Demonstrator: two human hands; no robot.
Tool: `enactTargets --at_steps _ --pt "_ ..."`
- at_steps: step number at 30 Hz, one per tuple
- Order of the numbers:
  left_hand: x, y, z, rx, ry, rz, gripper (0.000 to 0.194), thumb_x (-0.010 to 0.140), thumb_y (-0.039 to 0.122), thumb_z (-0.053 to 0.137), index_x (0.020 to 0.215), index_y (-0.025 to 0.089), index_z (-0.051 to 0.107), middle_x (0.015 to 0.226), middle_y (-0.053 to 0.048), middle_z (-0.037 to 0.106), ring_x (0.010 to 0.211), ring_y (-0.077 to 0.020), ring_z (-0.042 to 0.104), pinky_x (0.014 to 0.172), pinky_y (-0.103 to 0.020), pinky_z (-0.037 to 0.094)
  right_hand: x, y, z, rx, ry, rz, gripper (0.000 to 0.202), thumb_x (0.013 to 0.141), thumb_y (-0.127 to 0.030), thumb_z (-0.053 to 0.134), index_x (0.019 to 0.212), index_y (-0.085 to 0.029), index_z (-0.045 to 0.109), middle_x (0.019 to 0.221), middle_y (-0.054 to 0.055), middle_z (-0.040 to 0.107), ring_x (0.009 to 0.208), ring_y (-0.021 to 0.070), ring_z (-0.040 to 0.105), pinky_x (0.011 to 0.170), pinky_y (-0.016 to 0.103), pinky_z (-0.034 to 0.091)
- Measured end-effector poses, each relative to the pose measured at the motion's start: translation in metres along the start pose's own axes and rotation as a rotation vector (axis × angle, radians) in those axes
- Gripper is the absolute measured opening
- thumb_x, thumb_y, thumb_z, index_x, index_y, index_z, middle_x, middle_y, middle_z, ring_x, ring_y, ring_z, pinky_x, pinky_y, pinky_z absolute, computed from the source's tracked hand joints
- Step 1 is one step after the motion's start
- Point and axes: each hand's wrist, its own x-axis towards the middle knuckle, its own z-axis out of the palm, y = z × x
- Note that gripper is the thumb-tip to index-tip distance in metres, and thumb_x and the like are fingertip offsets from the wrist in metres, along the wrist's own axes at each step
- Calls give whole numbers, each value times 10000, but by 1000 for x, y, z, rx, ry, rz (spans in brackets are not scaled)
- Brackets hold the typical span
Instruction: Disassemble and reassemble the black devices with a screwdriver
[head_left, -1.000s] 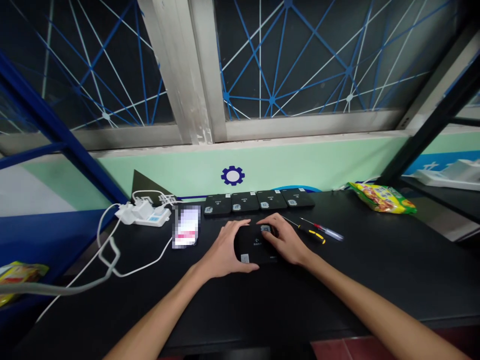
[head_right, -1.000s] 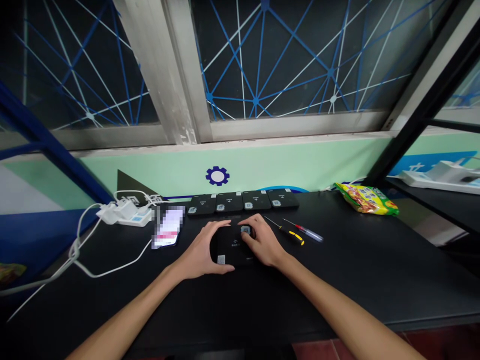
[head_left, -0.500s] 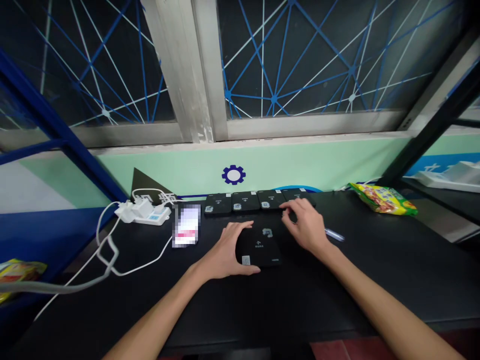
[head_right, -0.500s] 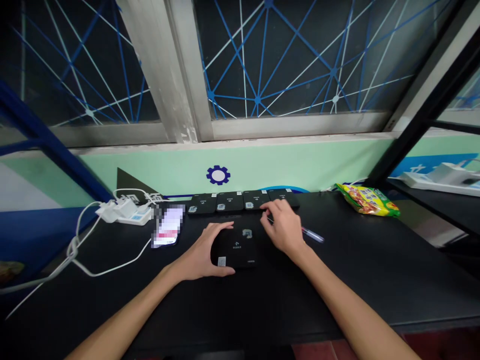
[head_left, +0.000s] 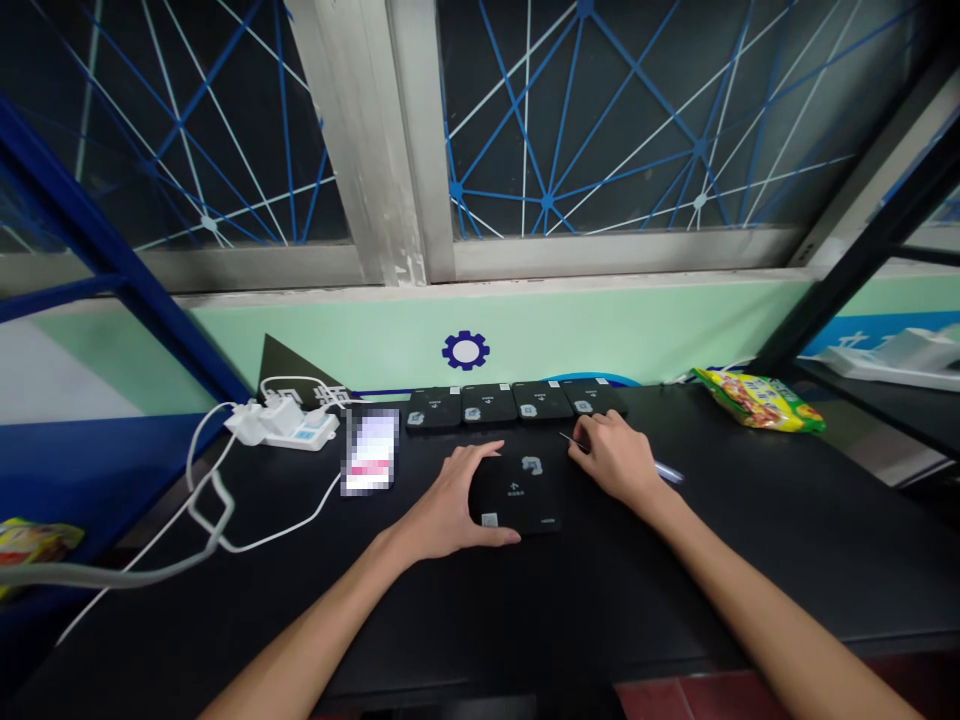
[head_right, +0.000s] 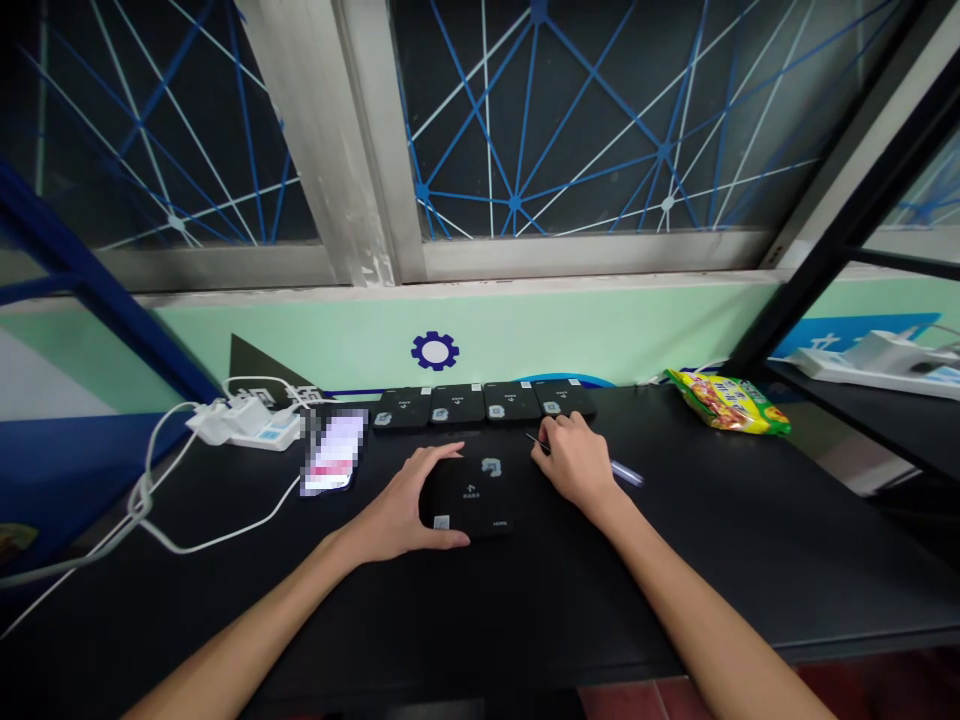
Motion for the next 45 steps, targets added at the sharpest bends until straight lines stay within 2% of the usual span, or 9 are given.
enactTargets --at_steps 8,14,18,21,25,29,34,41,45 --pt "1 7 2 -113 72 76 1137 681 468 996 1631 394 375 1574 -104 530 1408 -395 533 1142 -615 474 -1 -3 -3 81 95 -121 198 1082 -310 484 918 -228 558 895 130 688 872 324 591 719 399 395" --pt "4 2 6 -332 152 88 903 863 363 878 1620 363 385 1470 -100 614 1203 -290 683 1072 -552 565 -8 -24 -15 735 34 14 268 1134 -475 374 1133 -241 505 737 -13 528 598 206 473 626 333 342" --pt "3 5 5 -273 241 127 793 923 336 818 1606 337 415 1449 -108 626 1299 -306 646 1119 -553 546 -11 -36 -21 1006 -109 -4 361 1054 -571 567 1184 -241 629 818 -5 567 724 196 524 680 318 406" --pt "0 7 6 -143 320 177 727 962 330 779 1595 365 424 1470 -90 607 1350 -301 603 1144 -544 525 -9 -38 -22 1020 -144 -82 353 976 -573 697 1062 -231 716 979 37 611 831 209 547 754 335 440" --pt "0 8 7 -107 385 178 787 962 343 779 1626 363 357 1515 -103 566 1262 -279 644 1096 -500 558 -8 -37 -23 1078 -173 -128 340 898 -555 808 901 -227 719 702 -34 429 645 171 400 635 320 360" --pt "-1 11 1 -195 337 163 755 989 400 744 1623 315 342 1492 -118 606 1234 -284 678 1126 -507 526 -12 -40 -28 1061 -103 -229 317 876 -509 853 1051 -248 811 684 -22 425 701 211 484 687 351 427" --pt "-1 11 -7 -195 121 36 461 1103 536 502 1515 336 557 1556 -58 595 1466 -336 525 1239 -542 387 -18 -43 -26 981 -82 -320 293 926 -471 803 1137 -269 832 1024 82 623 691 185 506 603 337 447" --pt "2 1 -6 -118 46 -58 554 999 615 664 1495 382 583 1493 -52 622 1404 -345 566 1191 -556 438 -21 -39 -25 771 -125 -447 268 934 -252 748 1200 -255 786 1064 86 584 794 210 586 671 333 476" --pt "3 -3 -5 -83 69 -64 761 864 612 823 1530 380 539 1517 -73 607 1415 -371 560 1187 -572 443 -18 -39 -27 718 -210 -449 560 847 -128 766 1375 -297 688 1103 66 600 850 212 596 704 314 468"
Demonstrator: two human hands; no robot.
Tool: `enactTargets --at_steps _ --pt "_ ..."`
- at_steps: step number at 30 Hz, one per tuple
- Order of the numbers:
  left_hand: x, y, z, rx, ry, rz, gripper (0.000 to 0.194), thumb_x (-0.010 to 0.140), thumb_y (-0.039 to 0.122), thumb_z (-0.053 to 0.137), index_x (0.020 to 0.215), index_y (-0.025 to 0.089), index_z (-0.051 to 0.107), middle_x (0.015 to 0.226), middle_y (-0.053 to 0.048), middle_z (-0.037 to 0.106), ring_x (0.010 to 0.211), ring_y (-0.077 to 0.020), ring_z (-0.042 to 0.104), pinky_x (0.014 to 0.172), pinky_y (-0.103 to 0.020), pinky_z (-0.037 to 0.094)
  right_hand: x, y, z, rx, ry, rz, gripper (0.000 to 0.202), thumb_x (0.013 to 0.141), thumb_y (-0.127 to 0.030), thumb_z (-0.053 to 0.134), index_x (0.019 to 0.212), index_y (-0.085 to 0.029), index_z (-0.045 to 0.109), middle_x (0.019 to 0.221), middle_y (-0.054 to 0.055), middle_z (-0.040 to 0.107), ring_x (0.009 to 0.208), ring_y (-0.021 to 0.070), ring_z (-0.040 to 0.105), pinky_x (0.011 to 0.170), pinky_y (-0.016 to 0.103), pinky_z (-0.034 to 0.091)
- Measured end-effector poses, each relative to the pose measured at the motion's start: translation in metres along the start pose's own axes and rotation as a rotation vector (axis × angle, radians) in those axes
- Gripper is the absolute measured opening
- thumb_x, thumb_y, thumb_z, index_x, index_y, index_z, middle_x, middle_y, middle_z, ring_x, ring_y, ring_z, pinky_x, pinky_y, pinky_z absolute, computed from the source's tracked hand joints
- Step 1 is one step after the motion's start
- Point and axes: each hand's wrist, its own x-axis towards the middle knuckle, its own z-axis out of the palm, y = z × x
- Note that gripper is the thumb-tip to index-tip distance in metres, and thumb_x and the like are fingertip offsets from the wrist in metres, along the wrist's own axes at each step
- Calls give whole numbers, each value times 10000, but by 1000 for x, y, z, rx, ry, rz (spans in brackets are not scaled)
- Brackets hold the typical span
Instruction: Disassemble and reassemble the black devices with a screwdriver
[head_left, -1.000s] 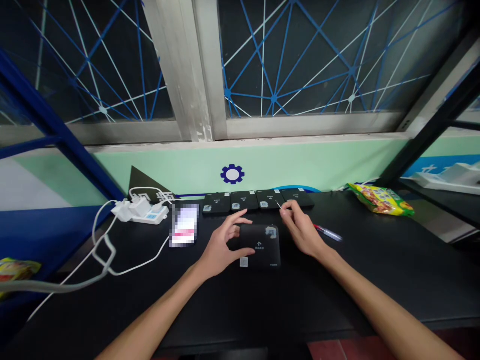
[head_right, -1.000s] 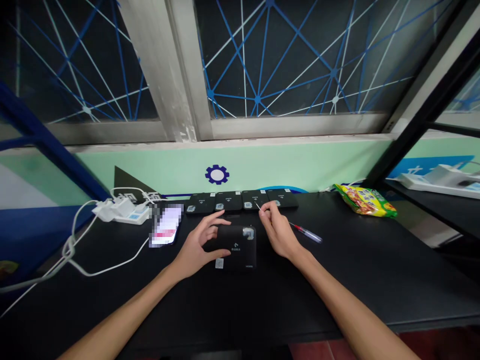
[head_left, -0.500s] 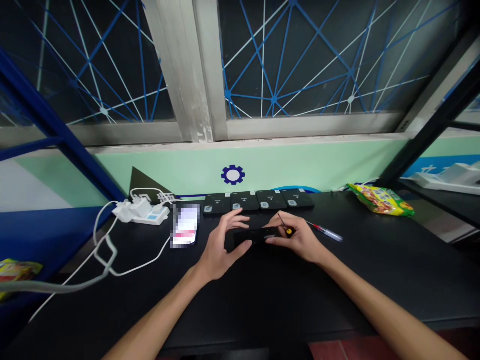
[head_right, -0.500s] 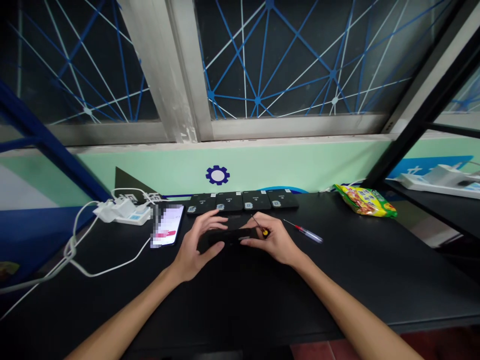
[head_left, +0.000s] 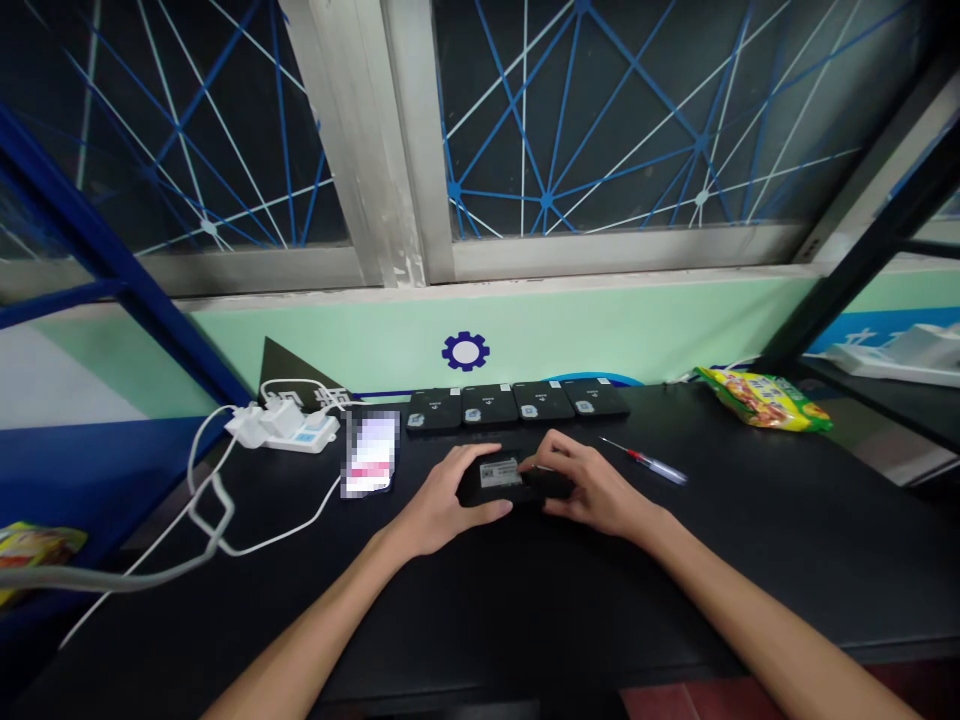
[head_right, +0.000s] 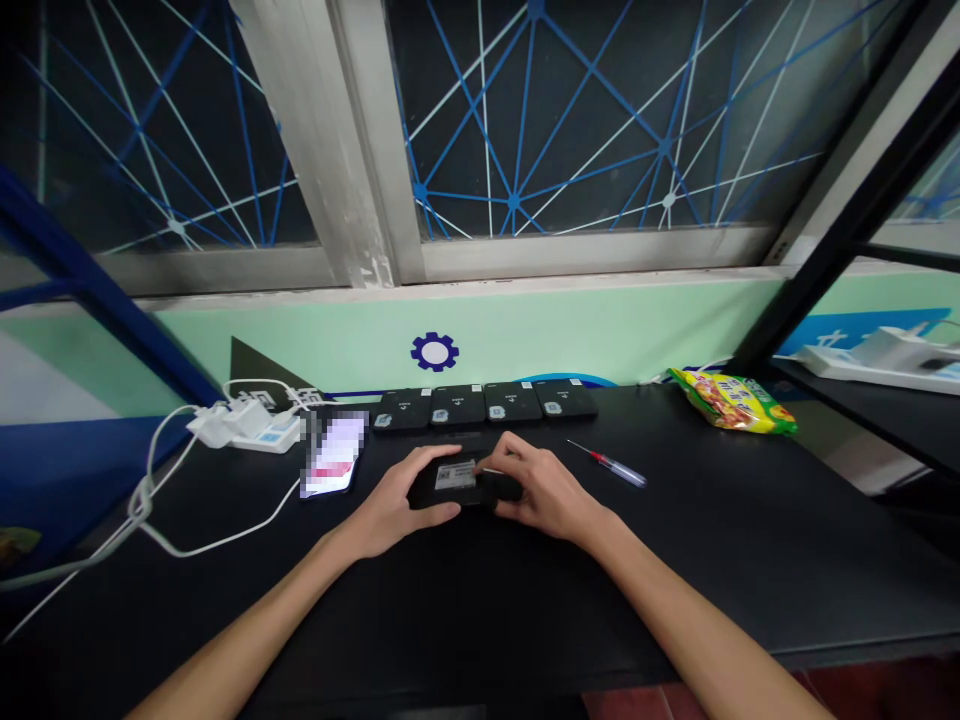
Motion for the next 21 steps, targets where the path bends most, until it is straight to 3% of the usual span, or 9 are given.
enactTargets --at_steps 2,4,6,10,11,13,16,18,21 --pt "0 -2 2 20 43 16 885 777 572 903 1545 372 512 1497 -79 626 1393 -371 583 1170 -551 464 1 4 -1 78 -47 63 875 777 -64 769 1565 -326 495 1042 23 610 791 180 559 692 288 454" --pt "1 -3 4 51 73 35 956 713 523 952 1542 361 503 1468 -79 648 1370 -364 603 1158 -533 476 2 10 -4 191 -67 117 1026 751 -40 752 1642 -337 339 969 -18 607 752 159 524 675 264 440" --pt "0 -4 6 98 82 52 973 687 498 967 1530 352 503 1469 -81 643 1375 -363 597 1170 -541 459 2 15 -7 264 -45 137 933 765 -49 735 1593 -310 391 948 -26 611 722 146 488 672 261 434" --pt "-1 -3 7 178 64 65 994 683 511 967 1536 347 482 1515 -96 591 1408 -376 557 1189 -580 422 3 22 -10 340 53 183 241 976 -187 580 1198 -213 668 965 30 653 708 148 505 651 274 444" --pt "-1 -3 7 185 58 69 994 685 511 965 1536 346 479 1515 -98 587 1407 -375 556 1187 -581 423 3 23 -9 358 85 209 208 1043 -250 498 1109 -201 689 953 45 658 699 153 524 616 272 440" --pt "-1 -2 7 188 54 80 981 688 501 966 1527 343 483 1504 -95 587 1400 -367 558 1188 -575 425 4 24 -6 375 171 260 358 1117 -394 383 1105 -201 685 886 42 649 641 159 542 539 267 429" --pt "-1 0 7 183 48 86 960 686 487 967 1510 338 498 1479 -88 591 1381 -356 565 1187 -561 432 4 23 -1 325 237 314 455 1131 -527 326 1327 -228 608 727 -12 630 509 166 561 492 277 450" --pt "-1 2 6 179 37 82 961 689 488 966 1513 337 495 1459 -85 595 1366 -351 571 1182 -555 442 4 21 -1 260 240 345 491 1138 -539 285 1379 -235 585 596 -49 596 445 174 563 528 293 476" --pt "-2 4 5 176 19 92 951 697 492 962 1513 337 497 1439 -83 598 1346 -347 578 1168 -552 461 3 20 -2 170 268 373 464 1142 -497 272 1294 -236 624 506 -67 538 469 194 574 606 312 472"
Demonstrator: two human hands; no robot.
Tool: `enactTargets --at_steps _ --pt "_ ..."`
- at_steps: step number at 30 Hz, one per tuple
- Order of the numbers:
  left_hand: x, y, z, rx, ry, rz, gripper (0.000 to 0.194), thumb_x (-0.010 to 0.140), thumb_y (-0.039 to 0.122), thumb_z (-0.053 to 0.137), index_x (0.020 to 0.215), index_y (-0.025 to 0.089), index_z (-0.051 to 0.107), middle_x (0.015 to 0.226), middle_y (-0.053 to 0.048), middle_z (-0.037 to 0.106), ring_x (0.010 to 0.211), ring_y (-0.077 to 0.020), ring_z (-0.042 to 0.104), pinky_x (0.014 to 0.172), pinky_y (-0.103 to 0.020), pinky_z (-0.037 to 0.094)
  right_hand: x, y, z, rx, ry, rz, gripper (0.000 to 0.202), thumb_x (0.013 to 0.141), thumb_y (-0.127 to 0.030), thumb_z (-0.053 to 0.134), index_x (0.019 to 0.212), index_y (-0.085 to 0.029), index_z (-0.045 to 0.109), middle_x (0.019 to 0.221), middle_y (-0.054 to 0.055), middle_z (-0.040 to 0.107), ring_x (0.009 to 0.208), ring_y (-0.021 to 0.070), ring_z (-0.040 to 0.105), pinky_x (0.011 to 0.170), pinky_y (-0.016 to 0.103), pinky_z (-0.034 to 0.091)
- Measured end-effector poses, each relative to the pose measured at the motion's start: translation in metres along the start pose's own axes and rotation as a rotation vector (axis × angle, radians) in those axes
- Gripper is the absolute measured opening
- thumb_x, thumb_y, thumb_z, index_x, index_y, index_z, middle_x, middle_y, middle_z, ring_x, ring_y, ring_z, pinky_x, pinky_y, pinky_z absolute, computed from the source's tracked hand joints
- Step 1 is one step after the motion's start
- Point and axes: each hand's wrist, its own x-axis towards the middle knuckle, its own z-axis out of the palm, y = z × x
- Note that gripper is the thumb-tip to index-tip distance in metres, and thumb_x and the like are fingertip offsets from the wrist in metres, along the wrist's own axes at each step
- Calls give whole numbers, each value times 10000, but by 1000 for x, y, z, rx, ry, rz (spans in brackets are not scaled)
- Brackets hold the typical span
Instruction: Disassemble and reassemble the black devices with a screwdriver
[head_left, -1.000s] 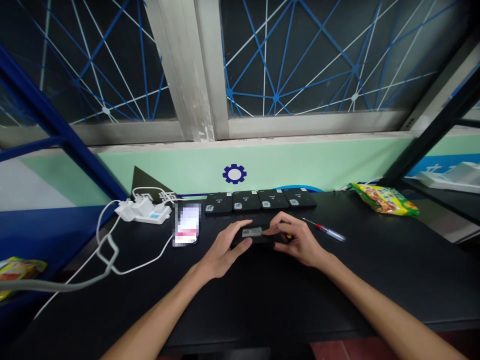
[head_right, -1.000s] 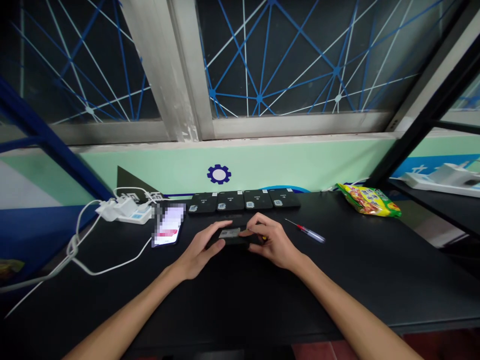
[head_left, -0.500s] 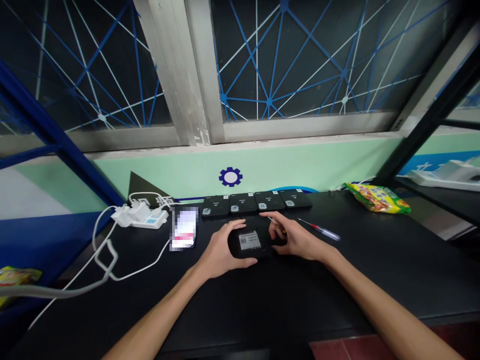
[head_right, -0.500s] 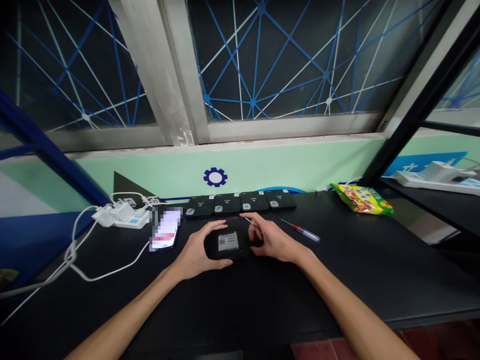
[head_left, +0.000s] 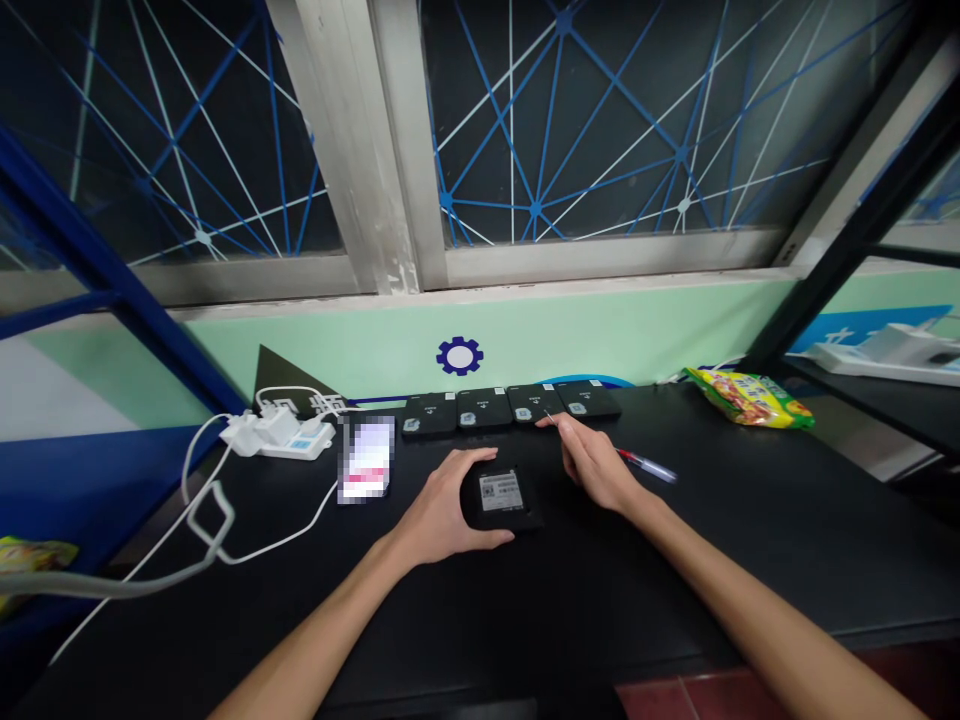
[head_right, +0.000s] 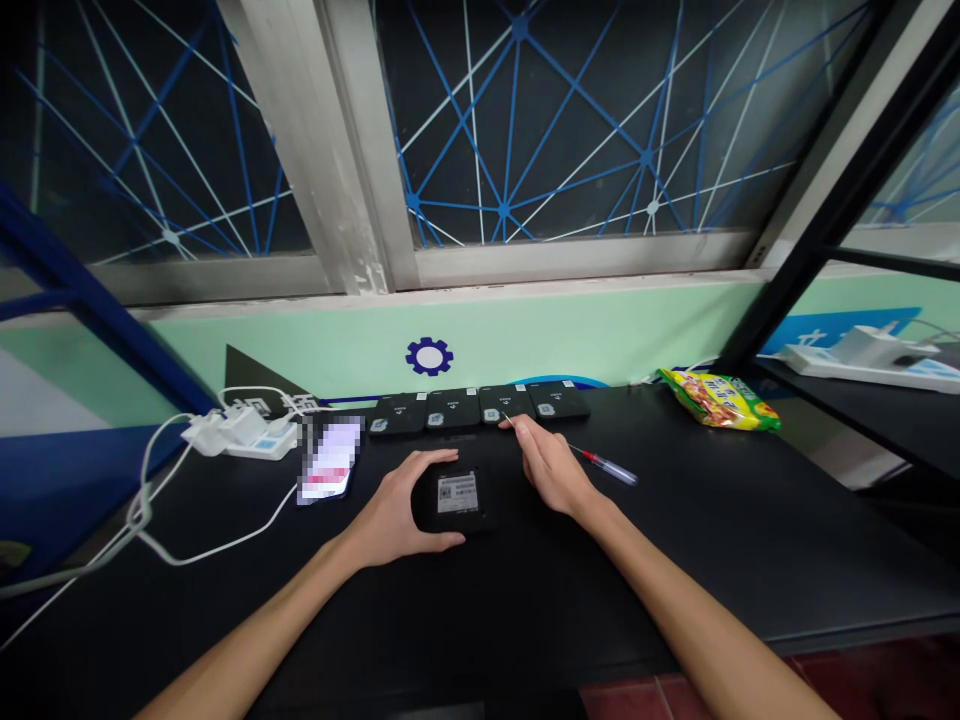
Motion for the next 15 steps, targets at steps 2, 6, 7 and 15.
enactTargets --at_steps 2,6,7,15 --pt "0 1 0 -1 -4 28 928 702 492 960 1501 338 513 1435 -82 598 1341 -348 576 1161 -552 470 0 1 -1 -29 28 26 372 1124 -410 308 1170 -236 633 520 -58 552 518 205 578 626 317 445" --pt "1 1 -1 -14 -13 94 891 700 483 968 1472 332 550 1432 -80 595 1342 -340 566 1168 -540 471 2 7 -4 -70 40 59 319 1012 -229 359 766 -230 562 576 -7 605 589 199 574 642 321 412" --pt "1 1 -1 -19 -22 104 883 698 481 970 1465 331 558 1428 -81 595 1340 -339 567 1167 -537 472 3 8 -4 -68 39 48 339 1000 -223 362 717 -226 548 605 7 618 618 197 581 650 320 418" --pt "1 -1 1 -27 -50 141 856 679 486 983 1426 324 598 1399 -87 596 1319 -336 567 1158 -535 481 4 3 4 232 -77 -8 460 1068 -550 475 1348 -233 654 759 -8 583 568 161 519 485 265 396"
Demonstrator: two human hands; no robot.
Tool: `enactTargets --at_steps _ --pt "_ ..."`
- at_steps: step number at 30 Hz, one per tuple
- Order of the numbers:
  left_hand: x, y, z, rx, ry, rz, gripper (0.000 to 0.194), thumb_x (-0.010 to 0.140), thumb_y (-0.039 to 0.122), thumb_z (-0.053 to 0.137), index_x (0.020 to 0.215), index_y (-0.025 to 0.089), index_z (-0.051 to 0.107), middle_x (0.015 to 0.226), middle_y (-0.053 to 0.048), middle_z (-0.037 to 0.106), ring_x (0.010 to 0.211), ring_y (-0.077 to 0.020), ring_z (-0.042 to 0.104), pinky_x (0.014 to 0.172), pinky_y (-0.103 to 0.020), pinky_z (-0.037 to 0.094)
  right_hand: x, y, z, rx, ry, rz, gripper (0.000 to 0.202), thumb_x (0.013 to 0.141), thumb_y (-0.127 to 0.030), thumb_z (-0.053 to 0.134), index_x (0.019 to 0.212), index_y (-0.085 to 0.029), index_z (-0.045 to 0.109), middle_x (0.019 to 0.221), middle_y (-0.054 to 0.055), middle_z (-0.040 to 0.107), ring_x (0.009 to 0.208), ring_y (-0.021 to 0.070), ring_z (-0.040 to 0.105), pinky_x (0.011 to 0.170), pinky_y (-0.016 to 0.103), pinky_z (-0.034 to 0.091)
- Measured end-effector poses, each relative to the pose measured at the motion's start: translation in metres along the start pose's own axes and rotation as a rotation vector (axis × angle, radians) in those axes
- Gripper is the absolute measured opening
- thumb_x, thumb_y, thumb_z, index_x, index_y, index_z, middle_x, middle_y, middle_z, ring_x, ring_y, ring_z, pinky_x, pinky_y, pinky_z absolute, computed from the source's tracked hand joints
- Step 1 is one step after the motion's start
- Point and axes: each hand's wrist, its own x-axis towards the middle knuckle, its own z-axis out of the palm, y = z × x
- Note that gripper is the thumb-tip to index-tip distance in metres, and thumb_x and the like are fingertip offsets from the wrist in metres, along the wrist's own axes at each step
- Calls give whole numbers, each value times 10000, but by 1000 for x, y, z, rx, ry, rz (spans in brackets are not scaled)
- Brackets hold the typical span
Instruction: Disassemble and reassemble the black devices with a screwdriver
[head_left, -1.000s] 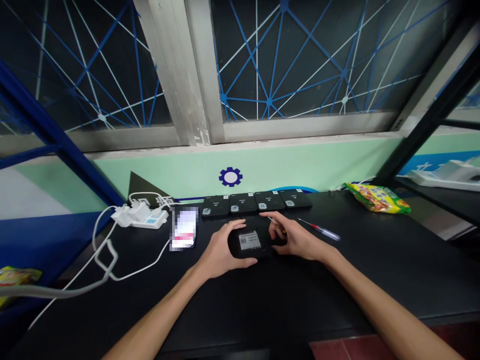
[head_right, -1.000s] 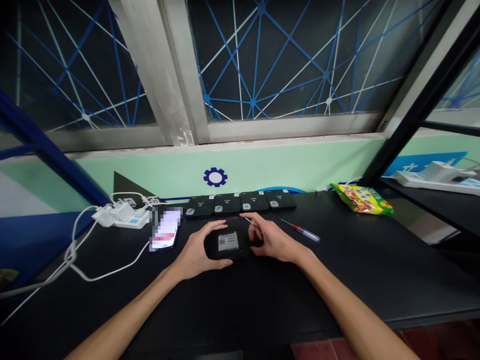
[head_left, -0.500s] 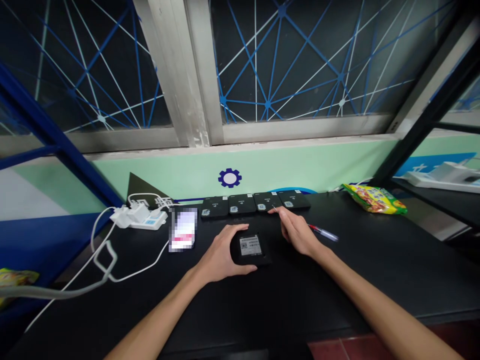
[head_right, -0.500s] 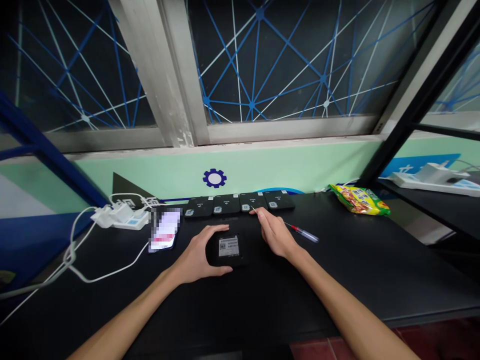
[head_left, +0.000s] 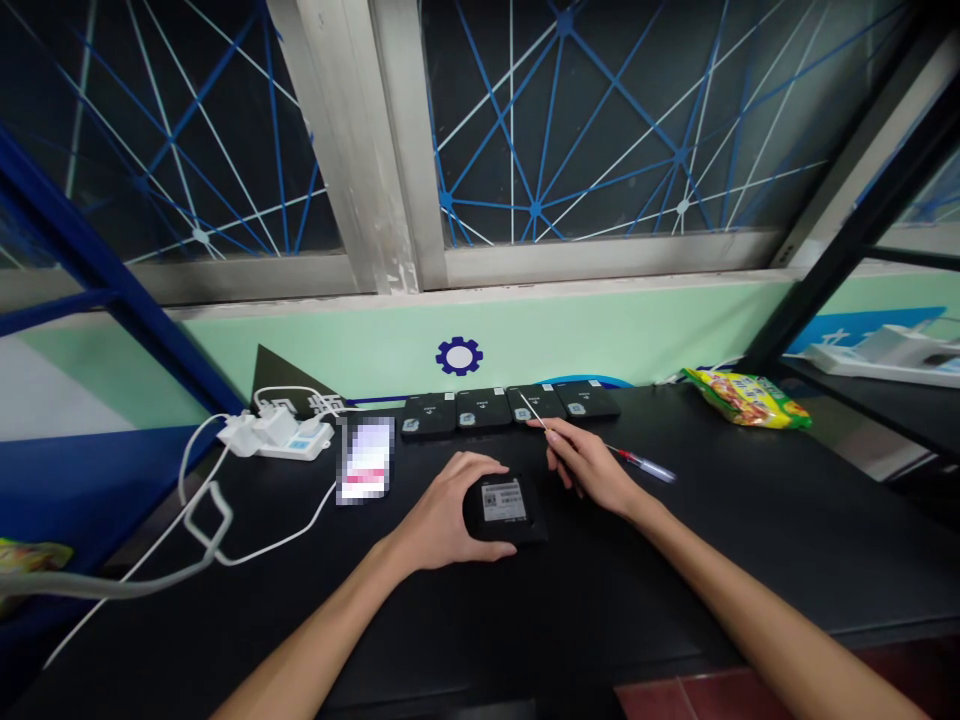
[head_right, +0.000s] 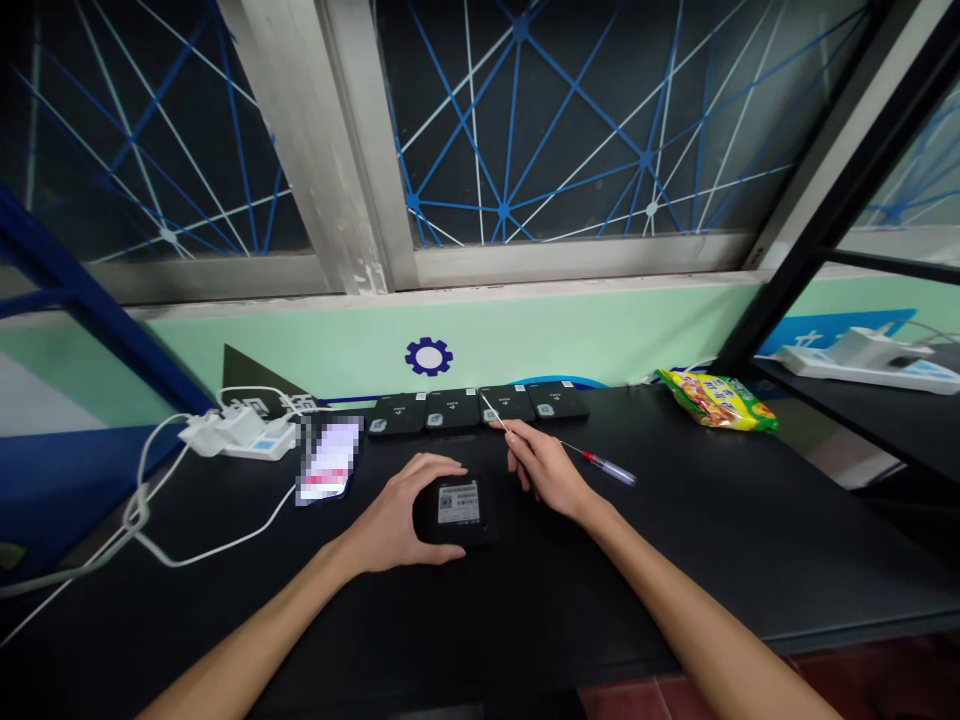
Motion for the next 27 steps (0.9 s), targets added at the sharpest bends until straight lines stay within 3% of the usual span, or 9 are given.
enactTargets --at_steps 3,5,10,14,21,27 --pt "0 0 1 -3 -4 2 849 683 494 979 1424 328 599 1401 -88 594 1322 -342 563 1158 -547 479 -2 -1 6 20 71 -29 399 1068 -517 512 1264 -224 699 677 -25 507 612 162 478 557 274 378" --pt "0 1 1 -7 -10 -3 865 703 514 964 1453 333 573 1418 -91 583 1331 -345 559 1157 -554 480 -1 -2 10 175 117 17 318 1053 -484 537 1164 -226 686 643 -34 502 600 160 457 556 274 353" --pt "-1 3 1 -25 -20 -13 904 753 541 923 1523 326 500 1471 -109 549 1367 -354 544 1173 -566 468 5 -7 7 644 149 183 258 874 -404 796 901 -190 655 746 20 650 539 102 350 472 244 234" --pt "-1 4 1 -37 -32 -40 826 797 522 895 1508 332 519 1482 -101 556 1382 -349 543 1187 -568 460 8 -8 2 797 243 197 364 794 -454 892 949 -185 703 619 -51 468 517 95 295 437 232 214" --pt "-1 5 1 -12 -38 -30 738 794 507 899 1443 334 593 1496 -90 572 1382 -350 567 1197 -573 457 4 -4 9 542 297 9 360 946 -565 743 947 -213 664 640 -66 346 521 112 276 477 268 216" --pt "-1 5 0 -5 -45 -14 730 779 517 917 1419 329 620 1483 -87 585 1385 -341 570 1207 -538 457 1 -6 13 259 335 -83 342 991 -567 675 962 -228 638 700 -30 429 577 149 353 534 308 277"
